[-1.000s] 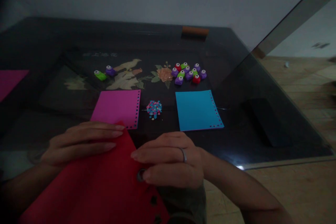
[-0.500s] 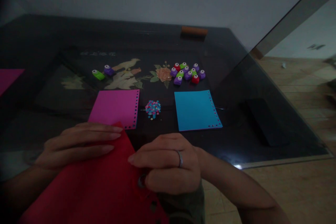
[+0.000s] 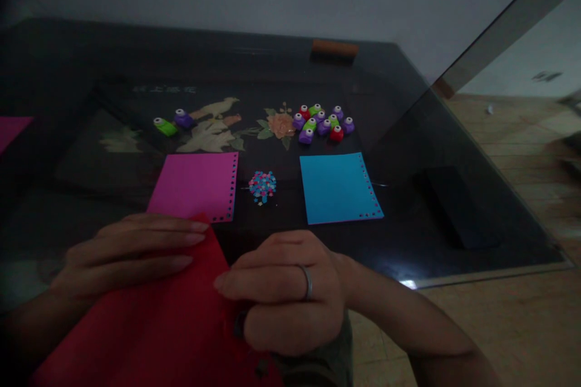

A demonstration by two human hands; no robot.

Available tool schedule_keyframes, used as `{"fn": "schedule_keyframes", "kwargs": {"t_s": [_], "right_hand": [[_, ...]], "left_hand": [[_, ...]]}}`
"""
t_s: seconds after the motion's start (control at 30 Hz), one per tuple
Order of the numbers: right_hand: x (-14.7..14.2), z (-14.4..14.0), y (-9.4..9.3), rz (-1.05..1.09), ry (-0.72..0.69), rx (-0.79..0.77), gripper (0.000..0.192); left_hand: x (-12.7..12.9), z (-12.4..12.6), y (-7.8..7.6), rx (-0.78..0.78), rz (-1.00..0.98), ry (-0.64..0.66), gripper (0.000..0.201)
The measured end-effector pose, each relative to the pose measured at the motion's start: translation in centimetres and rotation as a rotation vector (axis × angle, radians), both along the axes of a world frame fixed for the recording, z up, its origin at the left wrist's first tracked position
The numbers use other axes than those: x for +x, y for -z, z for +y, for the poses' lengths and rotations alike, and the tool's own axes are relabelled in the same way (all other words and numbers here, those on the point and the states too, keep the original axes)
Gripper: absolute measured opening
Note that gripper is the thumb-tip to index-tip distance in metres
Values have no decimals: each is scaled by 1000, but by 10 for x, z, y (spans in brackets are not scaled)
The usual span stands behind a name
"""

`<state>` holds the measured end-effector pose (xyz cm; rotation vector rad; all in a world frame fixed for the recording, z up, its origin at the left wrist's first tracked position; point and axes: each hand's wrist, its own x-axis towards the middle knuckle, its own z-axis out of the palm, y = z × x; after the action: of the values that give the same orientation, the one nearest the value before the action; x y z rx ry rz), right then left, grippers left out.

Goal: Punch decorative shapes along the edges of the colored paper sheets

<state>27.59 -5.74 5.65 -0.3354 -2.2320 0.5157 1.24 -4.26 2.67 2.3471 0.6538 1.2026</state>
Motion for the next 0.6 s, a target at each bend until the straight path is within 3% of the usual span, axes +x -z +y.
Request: {"fn": "schedule_keyframes", "kwargs": {"t_s": [0.6], "right_hand": [[-1, -4, -3, -34, 41, -42, 13]], "left_hand": [[-1, -4, -4, -82, 58, -48, 26]]}}
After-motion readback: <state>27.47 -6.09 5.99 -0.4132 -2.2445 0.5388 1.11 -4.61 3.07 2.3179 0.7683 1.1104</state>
